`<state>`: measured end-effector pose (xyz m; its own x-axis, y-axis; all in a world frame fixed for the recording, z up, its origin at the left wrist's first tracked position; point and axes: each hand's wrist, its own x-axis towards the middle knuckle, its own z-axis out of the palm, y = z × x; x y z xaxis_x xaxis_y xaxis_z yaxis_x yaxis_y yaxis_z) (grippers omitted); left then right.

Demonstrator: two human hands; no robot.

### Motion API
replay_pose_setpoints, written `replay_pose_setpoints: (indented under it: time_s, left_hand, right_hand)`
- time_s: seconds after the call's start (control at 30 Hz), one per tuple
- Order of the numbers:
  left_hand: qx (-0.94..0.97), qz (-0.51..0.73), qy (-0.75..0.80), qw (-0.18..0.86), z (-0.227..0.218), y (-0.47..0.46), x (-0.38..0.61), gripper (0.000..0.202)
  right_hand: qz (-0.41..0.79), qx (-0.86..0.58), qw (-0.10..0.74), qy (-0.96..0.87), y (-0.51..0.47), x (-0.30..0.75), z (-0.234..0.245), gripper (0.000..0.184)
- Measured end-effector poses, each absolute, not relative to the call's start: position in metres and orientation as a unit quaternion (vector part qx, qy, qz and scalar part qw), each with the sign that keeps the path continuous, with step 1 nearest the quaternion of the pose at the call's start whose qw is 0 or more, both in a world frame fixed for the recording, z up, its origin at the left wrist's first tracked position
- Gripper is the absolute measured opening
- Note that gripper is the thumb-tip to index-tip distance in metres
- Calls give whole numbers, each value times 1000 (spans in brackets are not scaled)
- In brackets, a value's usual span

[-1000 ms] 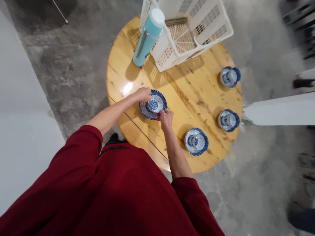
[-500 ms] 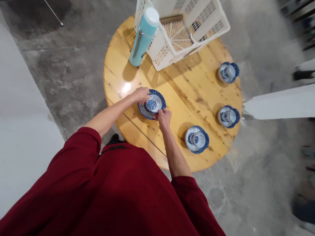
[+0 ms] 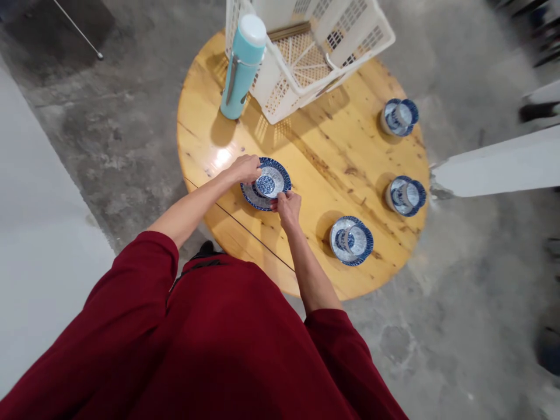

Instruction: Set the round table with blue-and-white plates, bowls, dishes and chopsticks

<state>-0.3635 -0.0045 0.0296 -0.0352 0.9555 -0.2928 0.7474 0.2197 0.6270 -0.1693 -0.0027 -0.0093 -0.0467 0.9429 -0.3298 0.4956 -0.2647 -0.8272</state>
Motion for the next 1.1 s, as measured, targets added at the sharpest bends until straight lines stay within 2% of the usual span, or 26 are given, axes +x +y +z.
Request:
replay_pose_setpoints:
  time_s: [0.23, 0.4, 0.5, 0.67, 0.8, 0.97, 1.1]
  left_hand:
    - [611, 161, 731, 257, 51, -16, -373, 34]
    - [594, 230, 741, 212, 66, -51, -374, 33]
    - [601, 286, 719, 201, 64, -73, -359, 34]
    - [673, 296, 619, 274, 39, -91, -311, 34]
    - [715, 253, 552, 346, 18, -99, -272, 33]
    - [726, 178, 525, 407, 5, -115, -239, 35]
    - [745, 138, 506, 412, 0, -126, -221, 35]
  right_hand:
    - [495, -633, 264, -533, -9, -165, 7, 19]
    - [466, -628, 336, -525, -40, -130, 26, 49]
    - [435, -649, 373, -501, -76, -100, 27, 56]
    - [401, -723, 407, -389, -149, -61, 9, 58]
    - [384, -772, 394, -317, -194, -48, -4, 57]
    - [392, -784, 379, -296, -216, -39, -16, 61]
    - [403, -777, 398, -274, -219, -25, -26, 61]
